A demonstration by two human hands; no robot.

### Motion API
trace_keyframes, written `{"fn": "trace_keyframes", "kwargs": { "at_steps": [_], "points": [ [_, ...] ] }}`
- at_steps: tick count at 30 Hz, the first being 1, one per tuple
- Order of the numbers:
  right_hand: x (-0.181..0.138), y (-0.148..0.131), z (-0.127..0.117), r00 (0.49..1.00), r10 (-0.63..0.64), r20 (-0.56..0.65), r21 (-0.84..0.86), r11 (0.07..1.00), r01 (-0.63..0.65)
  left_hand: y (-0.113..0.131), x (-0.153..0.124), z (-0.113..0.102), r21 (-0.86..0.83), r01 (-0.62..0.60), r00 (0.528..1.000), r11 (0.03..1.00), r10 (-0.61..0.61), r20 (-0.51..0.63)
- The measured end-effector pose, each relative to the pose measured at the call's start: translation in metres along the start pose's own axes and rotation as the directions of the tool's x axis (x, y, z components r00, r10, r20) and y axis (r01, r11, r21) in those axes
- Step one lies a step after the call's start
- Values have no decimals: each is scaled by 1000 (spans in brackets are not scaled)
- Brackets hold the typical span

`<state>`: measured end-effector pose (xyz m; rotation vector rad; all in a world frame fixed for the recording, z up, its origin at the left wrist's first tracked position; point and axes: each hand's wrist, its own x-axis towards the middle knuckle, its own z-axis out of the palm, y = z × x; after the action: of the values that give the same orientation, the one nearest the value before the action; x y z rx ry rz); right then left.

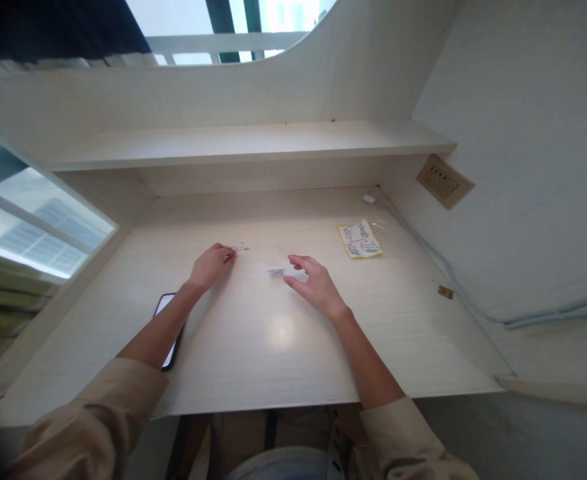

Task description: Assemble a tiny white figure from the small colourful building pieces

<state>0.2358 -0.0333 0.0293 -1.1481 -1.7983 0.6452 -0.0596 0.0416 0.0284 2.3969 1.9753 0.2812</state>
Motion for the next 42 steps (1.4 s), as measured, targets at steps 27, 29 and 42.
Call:
{"fn": "trace_keyframes", "kwargs": {
  "at_steps": [27, 29, 42],
  "points": [
    [-3, 5, 5, 998, 36, 53, -1, 999, -36, 12, -1, 2, 55, 11, 1000, 998, -12, 7],
    [-3, 5, 5, 998, 41, 55, 0, 999, -41, 11, 0, 3, 54, 16, 1000, 998, -17, 9],
    [-5, 9, 6, 996, 46, 70, -15, 999, -45, 7, -1, 8, 79, 6, 1000, 997, -8, 17]
  ]
}}
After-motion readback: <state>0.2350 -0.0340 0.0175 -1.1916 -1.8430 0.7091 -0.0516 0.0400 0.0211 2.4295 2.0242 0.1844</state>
